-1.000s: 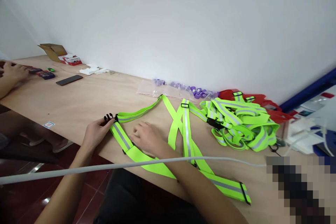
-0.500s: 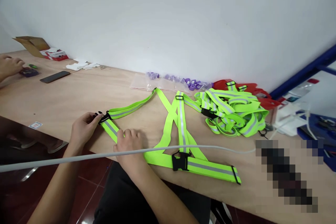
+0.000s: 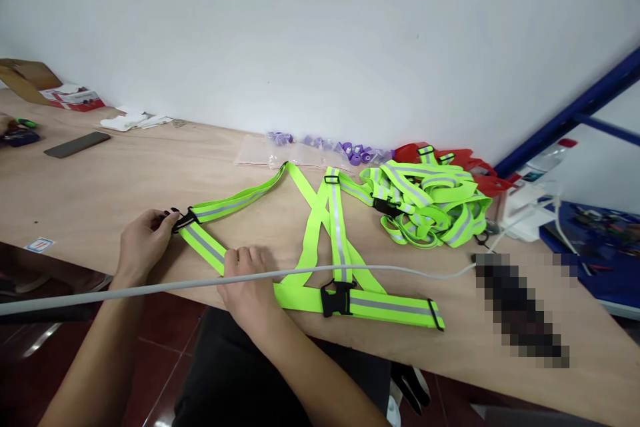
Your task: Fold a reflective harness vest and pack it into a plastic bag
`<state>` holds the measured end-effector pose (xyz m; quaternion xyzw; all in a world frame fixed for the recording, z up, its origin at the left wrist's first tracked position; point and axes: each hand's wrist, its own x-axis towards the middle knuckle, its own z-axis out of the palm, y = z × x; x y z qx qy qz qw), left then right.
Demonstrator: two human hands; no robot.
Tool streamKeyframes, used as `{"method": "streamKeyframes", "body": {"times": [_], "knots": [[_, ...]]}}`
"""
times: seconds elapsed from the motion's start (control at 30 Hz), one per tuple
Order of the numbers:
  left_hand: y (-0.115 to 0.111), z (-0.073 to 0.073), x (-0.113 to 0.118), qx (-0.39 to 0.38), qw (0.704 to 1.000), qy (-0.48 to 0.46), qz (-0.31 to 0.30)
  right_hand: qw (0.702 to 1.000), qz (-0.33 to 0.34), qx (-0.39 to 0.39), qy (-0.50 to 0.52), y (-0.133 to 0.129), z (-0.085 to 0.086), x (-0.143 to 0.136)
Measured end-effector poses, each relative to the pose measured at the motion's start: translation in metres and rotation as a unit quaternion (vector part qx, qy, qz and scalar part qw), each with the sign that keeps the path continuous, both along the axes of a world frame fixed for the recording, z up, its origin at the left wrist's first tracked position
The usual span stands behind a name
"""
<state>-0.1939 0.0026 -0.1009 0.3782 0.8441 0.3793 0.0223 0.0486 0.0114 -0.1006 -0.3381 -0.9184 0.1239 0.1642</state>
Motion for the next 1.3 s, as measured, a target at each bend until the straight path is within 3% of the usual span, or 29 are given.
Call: {"method": "streamKeyframes", "body": {"times": [0.27, 0.43, 0.6, 0.73, 0.9, 1.0, 1.1, 1.17, 1.23, 1.3], "knots": [[0.005, -0.001, -0.005, 0.002, 1.000, 0.010, 0.011, 1.000, 0.004, 0.007, 0.019, 0.001, -0.003, 0.012], [0.007, -0.001, 0.006, -0.002, 0.999, 0.021, -0.035, 1.000, -0.001, -0.002, 0.018, 0.004, -0.002, 0.015], [0.007, 0.001, 0.011, -0.009, 0.999, 0.035, -0.032, 0.996, 0.004, 0.005, 0.089, 0.006, -0.005, 0.049], [0.006, 0.001, 0.007, -0.006, 0.999, 0.029, -0.038, 0.997, -0.004, -0.011, 0.076, 0.003, -0.009, 0.078], [0.004, -0.001, 0.000, -0.029, 0.999, 0.033, -0.025, 0.999, -0.005, -0.010, 0.051, -0.001, -0.012, 0.085], [-0.001, 0.000, -0.002, -0.034, 0.999, 0.032, -0.013, 0.998, 0.009, -0.023, 0.061, -0.001, -0.004, 0.090], [-0.006, 0.003, 0.003, 0.006, 0.998, 0.059, 0.013, 0.997, 0.021, -0.019, 0.069, 0.014, 0.012, 0.102], [-0.010, 0.006, 0.011, 0.067, 0.990, 0.127, 0.016, 0.997, 0.014, -0.007, 0.070, 0.036, 0.025, 0.108], [-0.014, 0.006, 0.024, 0.142, 0.969, 0.199, -0.018, 0.997, 0.000, -0.008, 0.078, 0.068, 0.037, 0.105], [-0.018, 0.004, 0.044, 0.195, 0.946, 0.238, -0.096, 0.997, -0.005, -0.017, 0.080, 0.107, 0.046, 0.092]]}}
